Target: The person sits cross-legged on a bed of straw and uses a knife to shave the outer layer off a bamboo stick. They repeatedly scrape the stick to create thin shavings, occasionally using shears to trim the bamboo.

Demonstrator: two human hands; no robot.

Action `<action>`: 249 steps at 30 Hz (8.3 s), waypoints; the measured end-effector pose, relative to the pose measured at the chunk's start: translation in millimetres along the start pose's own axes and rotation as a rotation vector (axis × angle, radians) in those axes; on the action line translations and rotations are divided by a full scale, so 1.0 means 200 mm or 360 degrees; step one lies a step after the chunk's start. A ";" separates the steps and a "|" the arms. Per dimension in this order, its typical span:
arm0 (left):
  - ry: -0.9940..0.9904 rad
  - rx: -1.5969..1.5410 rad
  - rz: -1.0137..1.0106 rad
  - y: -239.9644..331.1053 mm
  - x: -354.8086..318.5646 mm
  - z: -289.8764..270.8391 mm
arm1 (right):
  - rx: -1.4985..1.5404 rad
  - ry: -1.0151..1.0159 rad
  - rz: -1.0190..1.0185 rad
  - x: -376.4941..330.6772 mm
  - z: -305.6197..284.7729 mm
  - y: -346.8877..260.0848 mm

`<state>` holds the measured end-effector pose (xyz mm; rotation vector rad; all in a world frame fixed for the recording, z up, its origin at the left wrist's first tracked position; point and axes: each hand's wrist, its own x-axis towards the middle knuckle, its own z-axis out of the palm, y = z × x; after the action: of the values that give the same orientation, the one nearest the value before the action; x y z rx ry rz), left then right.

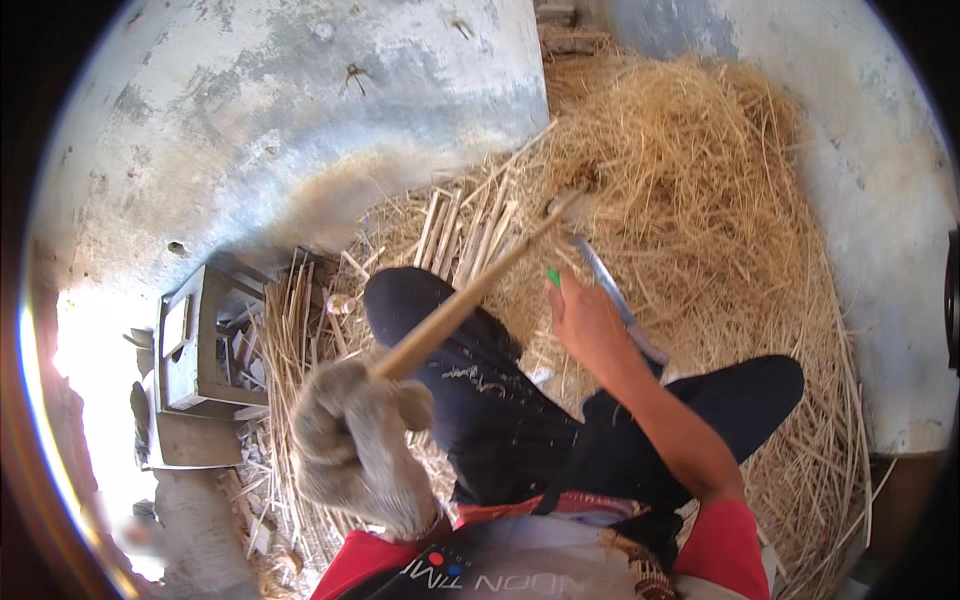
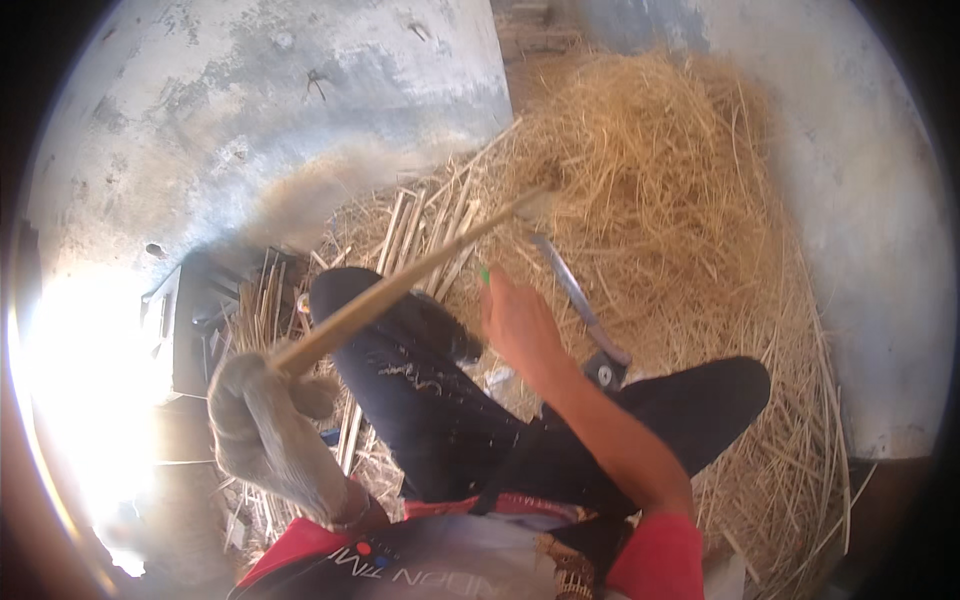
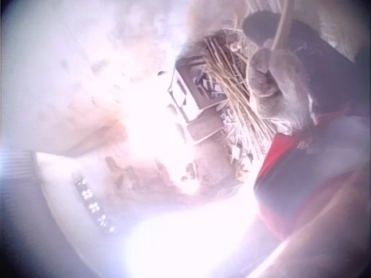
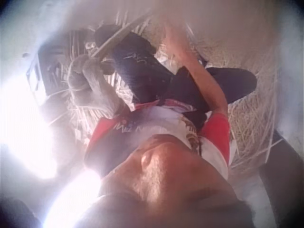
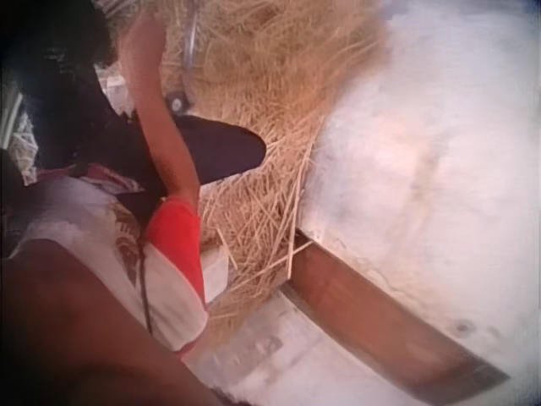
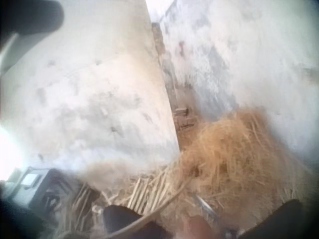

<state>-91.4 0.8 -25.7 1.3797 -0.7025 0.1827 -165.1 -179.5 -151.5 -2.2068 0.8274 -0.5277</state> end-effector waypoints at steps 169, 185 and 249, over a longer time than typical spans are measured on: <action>0.0484 0.0611 0.1285 0.13 0.25 -0.08 | -0.0132 0.0180 -0.0131 -0.12 0.07 0.07; 0.0641 0.0696 0.1294 0.21 0.24 -0.09 | -0.0452 0.0268 -0.0300 0.00 0.11 0.08; 0.0459 0.0100 0.0981 0.13 0.11 -0.30 | 0.0368 0.0052 -0.0226 -0.16 -0.21 -0.26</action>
<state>-66.5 56.5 7.5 1.1283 -0.8635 0.8794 -191.0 -149.8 -88.1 -2.0568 0.5961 -0.6942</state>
